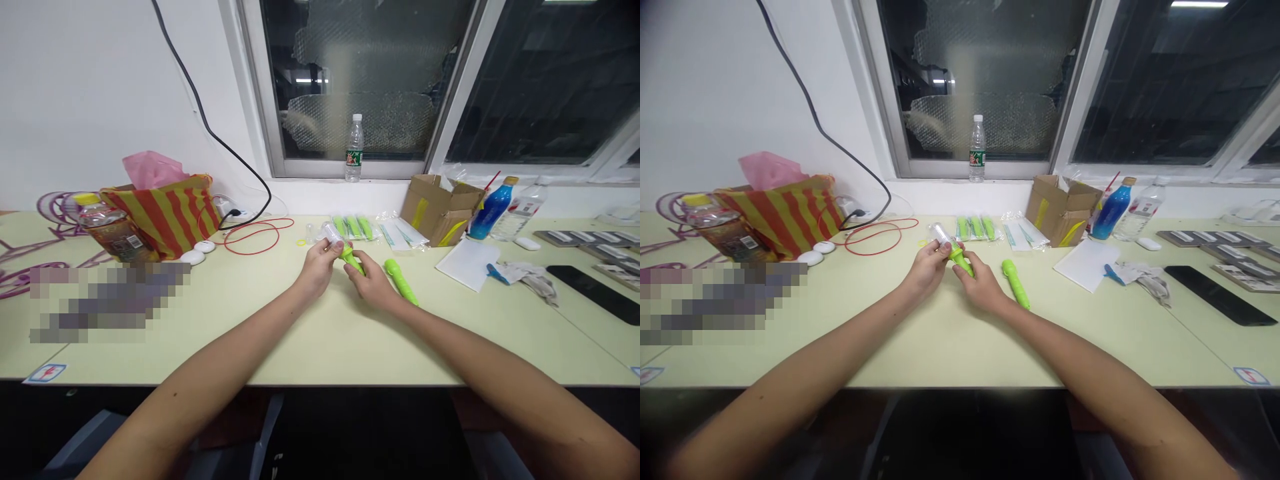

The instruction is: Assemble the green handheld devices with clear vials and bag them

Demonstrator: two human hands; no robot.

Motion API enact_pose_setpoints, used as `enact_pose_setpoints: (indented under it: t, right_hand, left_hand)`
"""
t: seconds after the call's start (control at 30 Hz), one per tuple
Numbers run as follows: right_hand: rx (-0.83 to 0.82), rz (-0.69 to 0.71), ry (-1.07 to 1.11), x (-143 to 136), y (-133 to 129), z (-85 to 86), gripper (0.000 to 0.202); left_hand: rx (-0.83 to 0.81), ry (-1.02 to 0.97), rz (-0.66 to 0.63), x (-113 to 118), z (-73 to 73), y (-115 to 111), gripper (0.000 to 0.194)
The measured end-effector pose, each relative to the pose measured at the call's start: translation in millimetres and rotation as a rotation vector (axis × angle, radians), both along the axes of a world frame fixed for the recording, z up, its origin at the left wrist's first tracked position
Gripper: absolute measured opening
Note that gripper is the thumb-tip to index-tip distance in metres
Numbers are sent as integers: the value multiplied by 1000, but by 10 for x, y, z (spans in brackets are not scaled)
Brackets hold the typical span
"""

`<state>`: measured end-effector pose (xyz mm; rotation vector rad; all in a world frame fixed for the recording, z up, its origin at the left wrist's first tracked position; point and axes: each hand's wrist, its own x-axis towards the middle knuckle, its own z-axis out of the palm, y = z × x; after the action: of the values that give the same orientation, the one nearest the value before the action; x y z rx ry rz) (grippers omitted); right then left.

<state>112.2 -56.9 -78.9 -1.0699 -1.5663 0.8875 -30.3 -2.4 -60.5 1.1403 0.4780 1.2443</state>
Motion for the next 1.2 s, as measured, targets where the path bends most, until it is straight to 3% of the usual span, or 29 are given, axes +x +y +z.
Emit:
enact_pose_setpoints:
  t: [0.13,0.23,0.33,0.47,0.57,0.67,0.73,0.8,1.0,1.1,1.2]
  right_hand:
    - [-404,422,355,65,30,54,37]
    - [-514,538,388,139,98,68,44]
    - [-348,373,214,157,158,44,47]
    - [65,-88,-330,70,137,-24,35]
    - [149,-328,-675,-6,77,-39,34]
    - [113,-340,-782,-19,53,-13,29]
    - [115,-272,-671,1,57,4,28]
    - [61,-164,-424,23,65,9,32]
    - [-571,516,422,102,90,2,39]
    - [-732,740,569,162,112,-15,42]
    - [-752,806,537,180,124,-28,44]
  left_hand:
    - [14,2,-152,-74,105,-12,37]
    - [14,-14,-230,-92,138,-14,41]
    - [-1,-14,-90,-52,75,6,40]
    - [-39,28,215,34,-80,36,40]
    - [-60,58,247,64,-140,39,39]
    - [-59,30,182,65,-133,29,39]
    - [-61,17,139,57,-108,22,39]
    - [-55,13,79,42,-77,21,37]
    - [-8,-25,-194,-59,66,19,34]
    - [-22,-62,-317,-105,148,-31,37]
    - [-33,-83,-384,-122,199,-86,41]
